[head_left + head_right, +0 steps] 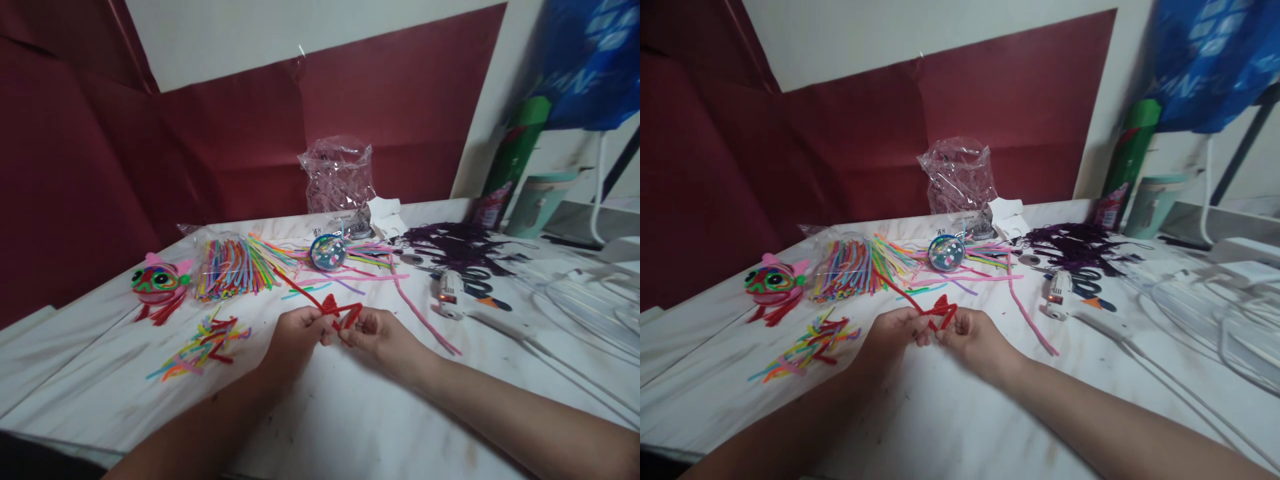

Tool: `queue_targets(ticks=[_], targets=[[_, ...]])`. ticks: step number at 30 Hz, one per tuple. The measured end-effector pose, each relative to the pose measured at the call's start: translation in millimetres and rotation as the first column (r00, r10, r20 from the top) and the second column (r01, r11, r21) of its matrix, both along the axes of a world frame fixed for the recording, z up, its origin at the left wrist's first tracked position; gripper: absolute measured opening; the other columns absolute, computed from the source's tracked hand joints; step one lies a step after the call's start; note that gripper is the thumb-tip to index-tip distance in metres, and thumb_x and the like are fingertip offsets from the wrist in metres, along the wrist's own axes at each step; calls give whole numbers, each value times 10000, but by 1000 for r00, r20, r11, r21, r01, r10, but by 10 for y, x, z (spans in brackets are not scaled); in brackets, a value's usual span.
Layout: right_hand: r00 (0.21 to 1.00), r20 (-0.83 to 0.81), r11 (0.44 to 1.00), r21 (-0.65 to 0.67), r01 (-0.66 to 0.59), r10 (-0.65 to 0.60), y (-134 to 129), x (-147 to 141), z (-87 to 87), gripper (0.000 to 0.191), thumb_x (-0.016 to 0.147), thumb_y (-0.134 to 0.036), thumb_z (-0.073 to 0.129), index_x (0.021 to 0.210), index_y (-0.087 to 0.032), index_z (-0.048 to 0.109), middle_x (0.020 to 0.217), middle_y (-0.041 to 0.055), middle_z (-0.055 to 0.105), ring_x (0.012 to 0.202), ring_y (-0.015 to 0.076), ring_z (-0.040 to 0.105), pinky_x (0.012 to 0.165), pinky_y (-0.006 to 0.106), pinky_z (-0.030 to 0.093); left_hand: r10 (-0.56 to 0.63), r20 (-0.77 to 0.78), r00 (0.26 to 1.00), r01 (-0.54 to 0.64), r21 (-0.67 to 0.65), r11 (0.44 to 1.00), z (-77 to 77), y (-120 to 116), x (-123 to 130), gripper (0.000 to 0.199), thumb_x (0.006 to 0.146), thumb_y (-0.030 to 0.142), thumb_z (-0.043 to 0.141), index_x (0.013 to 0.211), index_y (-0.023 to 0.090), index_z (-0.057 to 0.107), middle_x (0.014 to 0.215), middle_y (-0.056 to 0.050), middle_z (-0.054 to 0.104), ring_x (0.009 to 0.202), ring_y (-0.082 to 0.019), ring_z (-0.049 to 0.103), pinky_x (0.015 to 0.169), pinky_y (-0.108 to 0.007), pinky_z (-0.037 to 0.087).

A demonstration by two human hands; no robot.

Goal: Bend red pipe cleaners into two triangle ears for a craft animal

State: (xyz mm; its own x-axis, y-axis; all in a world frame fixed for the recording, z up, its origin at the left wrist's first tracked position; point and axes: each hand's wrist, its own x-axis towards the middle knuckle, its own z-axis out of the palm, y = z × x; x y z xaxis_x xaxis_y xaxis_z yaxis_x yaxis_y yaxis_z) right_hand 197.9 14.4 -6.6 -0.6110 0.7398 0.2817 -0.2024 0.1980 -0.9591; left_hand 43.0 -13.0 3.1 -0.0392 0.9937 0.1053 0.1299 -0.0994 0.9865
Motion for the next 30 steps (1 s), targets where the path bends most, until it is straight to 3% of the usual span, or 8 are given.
queue_targets(ticks=[4, 9, 12, 16, 22, 25, 27, 30], targets=[[999, 24, 995, -98, 23, -21, -3, -4, 9, 200, 706, -348, 654, 699, -148, 647, 686, 23, 635, 628, 123, 510, 595, 239, 368, 22, 15, 1000, -22, 17, 1000, -33, 18, -29, 235, 712, 291, 585, 528, 145, 576, 476, 14, 543, 476, -99, 461, 510, -223, 328], [999, -34, 941, -339, 20, -34, 27, 4, -19, 219, 680, -345, 646, 630, -133, 623, 635, 34, 638, 579, 110, 535, 618, 247, 398, 73, 202, 977, -69, -27, 997, 53, 7, -25, 206, 663, 264, 611, 508, 138, 561, 436, 22, 522, 441, -86, 447, 487, -217, 331], [999, -36, 930, -367, -5, -9, 27, 9, -35, 189, 681, -312, 641, 660, -124, 637, 665, 43, 650, 590, 107, 544, 618, 241, 396, 82, 249, 965, -77, -33, 997, 85, -5, -14, 204, 649, 249, 618, 493, 135, 551, 435, 21, 517, 440, -83, 451, 485, -216, 331], [999, -32, 939, -342, -33, 23, 8, 2, -47, 246, 692, -364, 651, 670, -120, 631, 666, 40, 639, 593, 104, 533, 618, 241, 393, 32, 212, 977, -30, -12, 999, 12, 8, -22, 195, 674, 258, 616, 534, 126, 583, 462, 13, 535, 458, -83, 452, 491, -218, 330], [995, 80, 980, -181, 81, -67, -7, -8, -63, 357, 715, -470, 621, 592, -142, 550, 586, -1, 566, 538, 86, 463, 543, 218, 350, 8, 216, 976, -5, -13, 1000, -61, 18, -14, 185, 684, 251, 614, 552, 123, 592, 492, 5, 564, 467, -87, 465, 500, -224, 345], [962, 201, 982, 73, 172, -184, -33, 11, -87, 282, 762, -406, 581, 634, -158, 544, 596, -3, 552, 557, 107, 473, 535, 229, 357, 44, 308, 950, -37, -28, 999, -6, 3, 11, 196, 670, 240, 619, 521, 128, 559, 462, 20, 535, 450, -80, 461, 508, -224, 355], [914, 233, 914, 319, 251, -332, -61, 34, -96, 164, 777, -308, 569, 688, -172, 541, 643, 6, 566, 607, 130, 503, 571, 243, 388, 86, 368, 926, -68, -62, 996, 37, -4, 24, 189, 653, 236, 631, 522, 126, 550, 463, 23, 530, 444, -75, 464, 515, -226, 365], [856, 179, 740, 605, 294, -486, -95, 71, -89, 32, 808, -225, 518, 800, -195, 521, 753, 40, 595, 704, 161, 545, 652, 276, 433, 132, 408, 903, -92, -116, 989, 70, -7, 32, 178, 629, 233, 649, 531, 122, 550, 472, 19, 539, 439, -76, 480, 518, -227, 371]])
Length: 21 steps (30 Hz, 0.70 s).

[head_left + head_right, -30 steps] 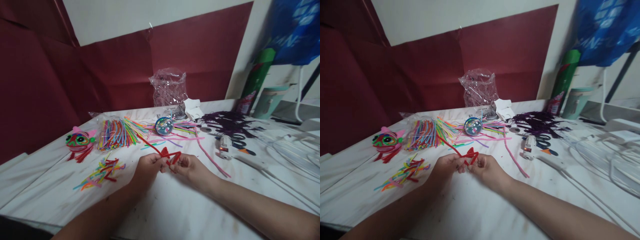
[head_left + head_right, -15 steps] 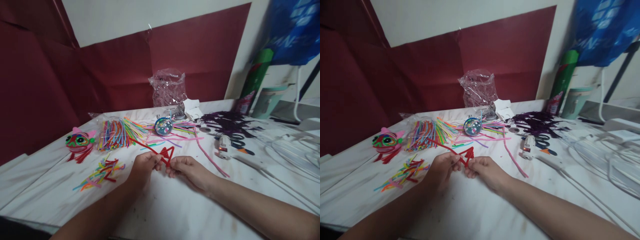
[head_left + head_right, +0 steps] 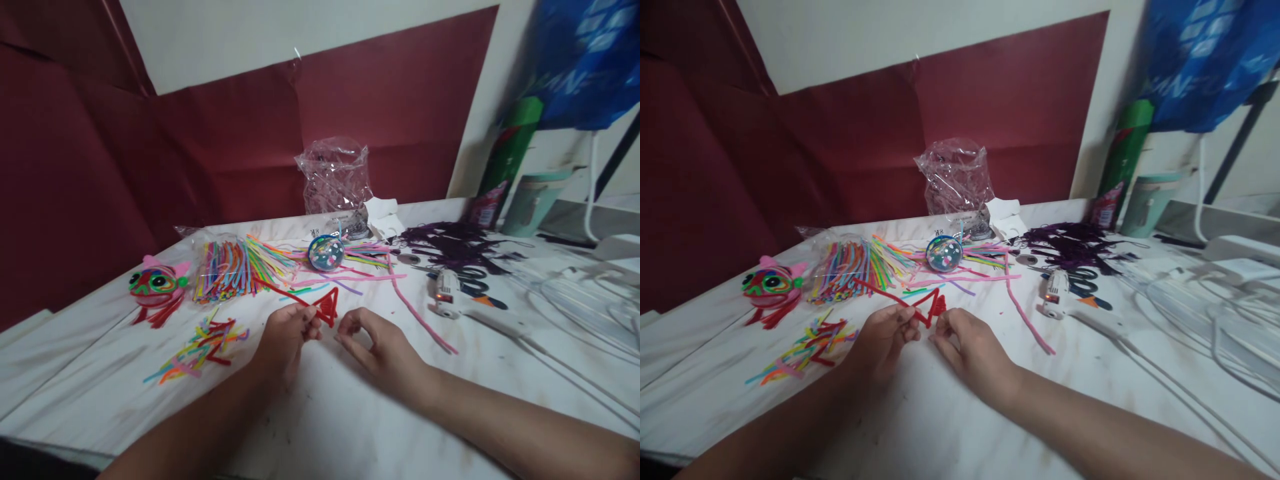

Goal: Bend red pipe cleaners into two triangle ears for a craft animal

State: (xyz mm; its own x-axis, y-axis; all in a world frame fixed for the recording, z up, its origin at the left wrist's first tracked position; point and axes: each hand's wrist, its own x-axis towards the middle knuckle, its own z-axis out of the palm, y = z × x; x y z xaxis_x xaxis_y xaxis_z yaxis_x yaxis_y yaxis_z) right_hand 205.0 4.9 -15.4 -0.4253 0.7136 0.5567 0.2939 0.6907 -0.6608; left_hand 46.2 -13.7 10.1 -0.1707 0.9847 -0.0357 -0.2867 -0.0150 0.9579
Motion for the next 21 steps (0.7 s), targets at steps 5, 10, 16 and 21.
queue_targets(ticks=[5, 10, 16, 21], targets=[[996, 90, 959, 283, -20, -6, 11, 24, 4, 66, 838, -219, 503, 896, -188, 503, 806, 81, 599, 760, 193, 559, 672, 311, 457, -75, 15, 997, 75, 11, 997, -30, -1, 2, 183, 657, 236, 646, 549, 118, 558, 494, 12, 554, 459, -76, 486, 526, -223, 368], [995, 97, 941, 336, -44, 12, 19, 30, 7, 79, 866, -190, 450, 831, -187, 520, 758, 79, 604, 713, 183, 552, 636, 304, 448, -132, -7, 991, 132, 17, 991, -29, -9, 19, 191, 673, 235, 627, 539, 124, 549, 469, 16, 530, 469, -83, 478, 532, -226, 360], [997, 79, 944, 326, -48, 23, 1, 30, 57, 129, 871, -173, 434, 805, -191, 544, 745, 76, 618, 701, 178, 561, 633, 301, 446, -129, -15, 992, 129, 19, 991, -17, -29, 31, 192, 659, 230, 634, 523, 127, 546, 469, 11, 534, 469, -87, 477, 537, -232, 364], [997, 72, 950, 309, -41, 19, -14, 31, 49, 125, 865, -184, 439, 797, -196, 543, 741, 69, 614, 702, 174, 561, 638, 293, 449, -130, -10, 991, 130, 27, 991, -30, -15, 19, 189, 671, 227, 631, 532, 126, 552, 489, 10, 545, 477, -82, 478, 540, -227, 368]])
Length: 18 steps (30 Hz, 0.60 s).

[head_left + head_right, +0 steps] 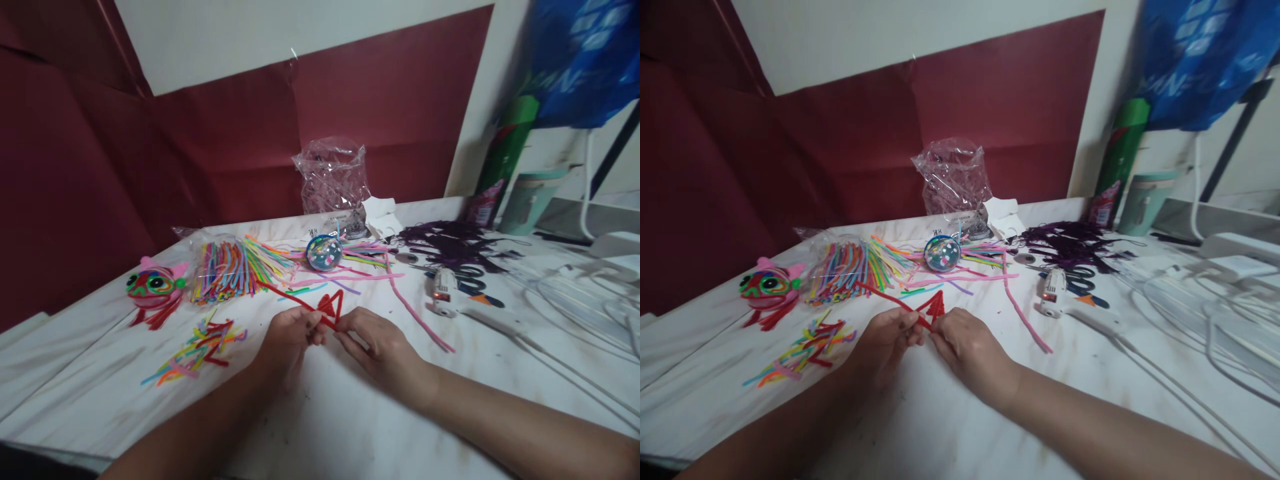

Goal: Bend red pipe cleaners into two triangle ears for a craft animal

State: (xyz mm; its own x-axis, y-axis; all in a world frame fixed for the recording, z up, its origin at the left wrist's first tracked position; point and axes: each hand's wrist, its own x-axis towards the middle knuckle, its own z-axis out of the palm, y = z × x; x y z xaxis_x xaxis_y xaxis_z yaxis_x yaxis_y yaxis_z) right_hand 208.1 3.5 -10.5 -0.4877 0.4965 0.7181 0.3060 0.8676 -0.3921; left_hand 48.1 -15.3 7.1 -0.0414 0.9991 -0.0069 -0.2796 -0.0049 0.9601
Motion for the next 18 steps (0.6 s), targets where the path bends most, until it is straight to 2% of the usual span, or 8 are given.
queue_targets(ticks=[2, 5, 7, 9, 12, 15, 18], targets=[[999, -44, 998, -63, 11, -14, -2, -2, 4, 64, 833, -193, 482, 821, -191, 545, 761, 68, 610, 725, 177, 562, 649, 288, 448, 19, 12, 1000, -19, 8, 1000, 6, 12, -10, 187, 666, 228, 632, 530, 126, 553, 487, 12, 543, 478, -81, 478, 539, -226, 369], [989, -128, 956, -292, 40, -81, 16, -19, 30, 63, 799, -224, 508, 789, -180, 551, 725, 48, 593, 687, 162, 543, 629, 272, 432, 50, 16, 999, -50, 14, 999, 21, 23, -23, 176, 655, 238, 637, 541, 127, 560, 490, 12, 545, 484, -84, 483, 551, -228, 376], [985, -149, 870, -493, -2, -83, 39, -41, 42, 131, 801, -269, 501, 728, -173, 554, 658, 25, 567, 618, 143, 511, 573, 254, 404, 55, 5, 998, -56, 26, 998, 26, 21, -22, 171, 645, 234, 642, 537, 128, 563, 487, 8, 548, 483, -86, 480, 547, -229, 371], [983, -181, 760, -641, -103, -19, 59, -68, 37, 206, 802, -326, 507, 681, -168, 559, 614, 6, 547, 569, 126, 478, 526, 237, 367, 47, -26, 999, -46, 42, 998, 21, 12, -13, 172, 639, 226, 641, 520, 129, 563, 475, 7, 544, 476, -88, 473, 538, -231, 363], [949, -288, 642, -706, -299, 125, 58, -99, 12, 285, 811, -394, 508, 679, -160, 602, 647, 6, 573, 578, 115, 467, 538, 229, 351, 0, -125, 992, 7, 61, 998, 0, -2, 2, 174, 641, 231, 631, 510, 129, 577, 470, 3, 545, 476, -93, 468, 526, -235, 348], [919, -357, 587, -712, -384, 167, 33, -101, 25, 331, 810, -443, 509, 712, -152, 634, 665, 15, 583, 587, 116, 455, 557, 233, 348, -32, -193, 981, 45, 63, 997, -23, -1, -4, 189, 657, 241, 616, 508, 132, 578, 479, 4, 547, 483, -95, 469, 524, -238, 346], [912, -377, 570, -718, -399, 163, 31, -75, 96, 362, 800, -481, 509, 682, -150, 597, 670, 25, 577, 634, 132, 479, 593, 241, 365, 7, -240, 971, 17, 95, 995, -40, 14, -32, 205, 685, 247, 606, 515, 137, 577, 474, 15, 542, 488, -92, 471, 528, -232, 349]])
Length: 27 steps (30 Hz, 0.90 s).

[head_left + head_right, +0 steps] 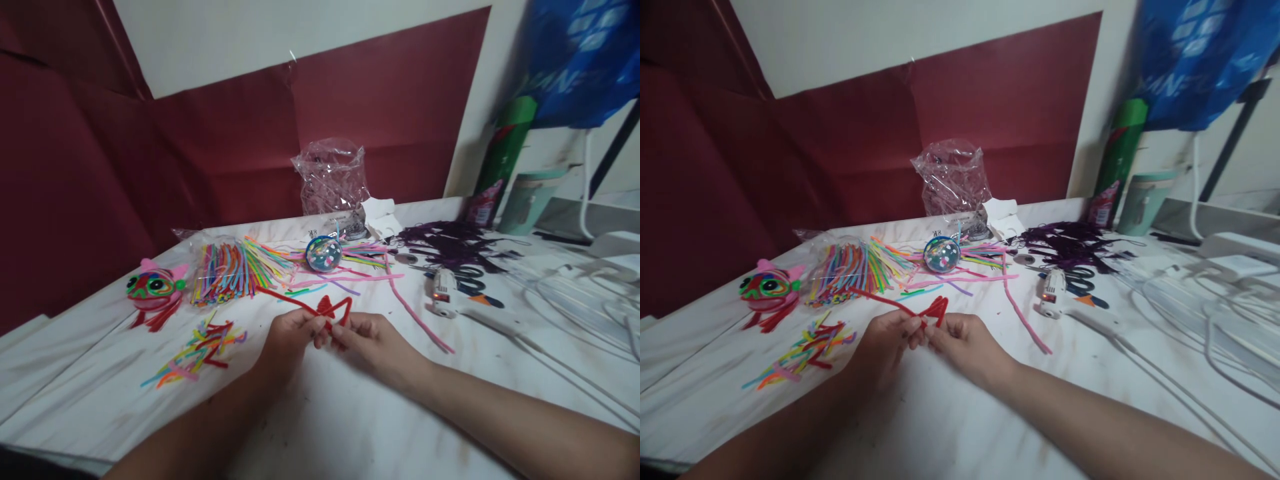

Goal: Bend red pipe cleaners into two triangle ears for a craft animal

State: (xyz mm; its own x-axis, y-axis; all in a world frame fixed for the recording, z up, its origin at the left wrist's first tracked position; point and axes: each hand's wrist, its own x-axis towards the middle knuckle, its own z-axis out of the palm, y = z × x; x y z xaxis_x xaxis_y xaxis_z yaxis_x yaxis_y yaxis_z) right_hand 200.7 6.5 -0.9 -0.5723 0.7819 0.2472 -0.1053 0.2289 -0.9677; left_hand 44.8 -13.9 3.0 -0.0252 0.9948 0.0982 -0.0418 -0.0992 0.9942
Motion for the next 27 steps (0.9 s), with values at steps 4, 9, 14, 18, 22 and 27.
queue_targets(ticks=[4, 9, 14, 18, 22, 27], targets=[[986, -88, 990, -38, 135, -138, 64, 45, 55, 349, 760, -502, 556, 670, -165, 542, 653, 13, 577, 635, 135, 492, 626, 256, 383, 7, -56, 998, -3, 58, 998, -31, 16, -36, 180, 685, 250, 630, 552, 132, 606, 497, 12, 573, 484, -87, 465, 513, -222, 346], [974, -160, 985, -88, 146, -159, 133, 60, -24, 315, 748, -452, 597, 636, -161, 555, 633, 8, 593, 639, 145, 522, 666, 287, 394, -60, -10, 998, 61, 22, 998, -58, 15, -47, 186, 691, 258, 634, 568, 119, 618, 522, -4, 591, 497, -88, 476, 523, -220, 350], [967, -251, 997, -76, 20, -39, 126, 47, -67, 242, 797, -380, 570, 706, -159, 605, 673, 12, 621, 670, 144, 547, 692, 289, 405, -124, 142, 982, 135, -72, 988, -50, 32, -56, 185, 684, 271, 620, 584, 117, 597, 530, -18, 603, 486, -85, 475, 501, -211, 329], [966, -231, 990, -104, 91, -113, 144, 69, -63, 263, 801, -412, 556, 787, -159, 627, 725, 30, 638, 711, 157, 564, 713, 297, 418, -115, -18, 993, 115, -7, 993, -28, 26, -71, 204, 684, 286, 618, 568, 122, 579, 529, -8, 587, 486, -84, 459, 500, -210, 330], [968, -88, 972, -20, 232, -233, 151, 128, 35, 291, 802, -432, 530, 819, -161, 634, 802, 42, 647, 784, 168, 572, 747, 284, 421, -104, -350, 931, 129, 48, 991, 16, -8, -75, 219, 732, 284, 556, 568, 139, 553, 515, 24, 524, 495, -86, 426, 513, -213, 330], [969, 180, 979, 141, 144, -168, 77, 143, 166, 193, 713, -330, 611, 770, -148, 639, 746, 28, 614, 701, 154, 544, 645, 258, 416, -102, -704, 703, 256, 116, 960, 5, -49, -15, 187, 721, 209, 501, 544, 150, 503, 538, 27, 472, 540, -105, 431, 536, -221, 319]])
